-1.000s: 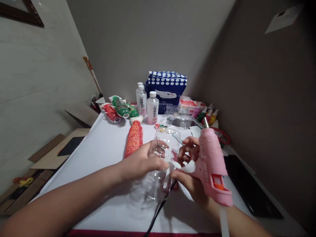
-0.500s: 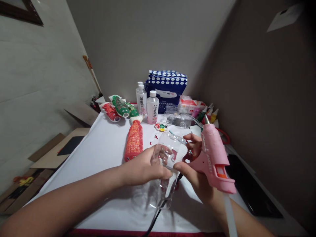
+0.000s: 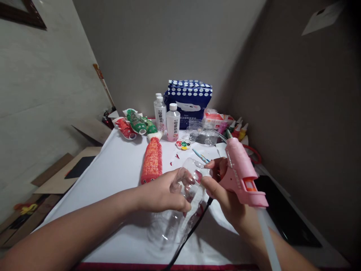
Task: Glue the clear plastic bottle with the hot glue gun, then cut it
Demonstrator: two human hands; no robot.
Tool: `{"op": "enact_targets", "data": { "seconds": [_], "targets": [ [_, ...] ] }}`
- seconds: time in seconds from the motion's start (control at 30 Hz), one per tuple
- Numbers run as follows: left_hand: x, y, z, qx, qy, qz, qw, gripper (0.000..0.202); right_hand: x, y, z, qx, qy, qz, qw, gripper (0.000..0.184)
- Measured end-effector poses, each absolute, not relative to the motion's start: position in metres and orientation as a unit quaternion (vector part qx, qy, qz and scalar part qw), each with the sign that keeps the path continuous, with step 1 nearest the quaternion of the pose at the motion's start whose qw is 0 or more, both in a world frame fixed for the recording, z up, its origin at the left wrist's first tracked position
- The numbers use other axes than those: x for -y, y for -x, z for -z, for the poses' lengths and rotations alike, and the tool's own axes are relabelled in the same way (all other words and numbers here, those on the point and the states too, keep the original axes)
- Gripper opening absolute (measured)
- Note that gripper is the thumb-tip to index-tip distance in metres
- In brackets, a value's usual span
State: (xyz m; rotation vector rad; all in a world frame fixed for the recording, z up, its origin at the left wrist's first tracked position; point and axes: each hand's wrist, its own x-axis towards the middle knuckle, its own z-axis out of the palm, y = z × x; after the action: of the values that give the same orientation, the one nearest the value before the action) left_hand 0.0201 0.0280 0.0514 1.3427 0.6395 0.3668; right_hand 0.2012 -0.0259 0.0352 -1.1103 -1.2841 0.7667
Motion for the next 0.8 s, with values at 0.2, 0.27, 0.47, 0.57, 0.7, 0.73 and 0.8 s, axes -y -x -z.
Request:
{"op": "enact_targets", "data": {
  "seconds": [0.2, 0.27, 0.47, 0.57, 0.7, 0.73, 0.8],
  "targets": [
    [-0.025, -0.020, -0.051, -0.305, -0.575, -0.139, 0.746, 0.043, 0.019, -0.209, -0.035, 0.538, 0.485, -0.349, 0.595, 0.029],
    [-0.024, -0.018, -0.053, -0.285, -0.549, -0.169, 0.768, 0.048, 0.016, -0.209, -0.034, 0.490, 0.431, -0.406, 0.640, 0.032],
    [-0.031, -0.014, -0.069, -0.317, -0.457, -0.402, 0.728, 0.044, 0.020, -0.196, -0.021, 0.487, 0.375, -0.550, 0.565, 0.026],
    [-0.032, -0.015, -0.073, -0.330, -0.458, -0.470, 0.679, 0.042, 0.025, -0.190, -0.018, 0.514, 0.370, -0.589, 0.501, 0.027],
    [-0.028, -0.014, -0.068, -0.280, -0.527, -0.508, 0.622, 0.047, 0.028, -0.185, -0.019, 0.467, 0.348, -0.634, 0.508, 0.023],
    [-0.027, -0.014, -0.067, -0.274, -0.538, -0.511, 0.613, 0.050, 0.027, -0.184, -0.021, 0.443, 0.343, -0.644, 0.520, 0.023],
    [-0.026, -0.013, -0.065, -0.285, -0.545, -0.508, 0.603, 0.058, 0.026, -0.184, -0.023, 0.395, 0.335, -0.650, 0.556, 0.026]
  ]
}}
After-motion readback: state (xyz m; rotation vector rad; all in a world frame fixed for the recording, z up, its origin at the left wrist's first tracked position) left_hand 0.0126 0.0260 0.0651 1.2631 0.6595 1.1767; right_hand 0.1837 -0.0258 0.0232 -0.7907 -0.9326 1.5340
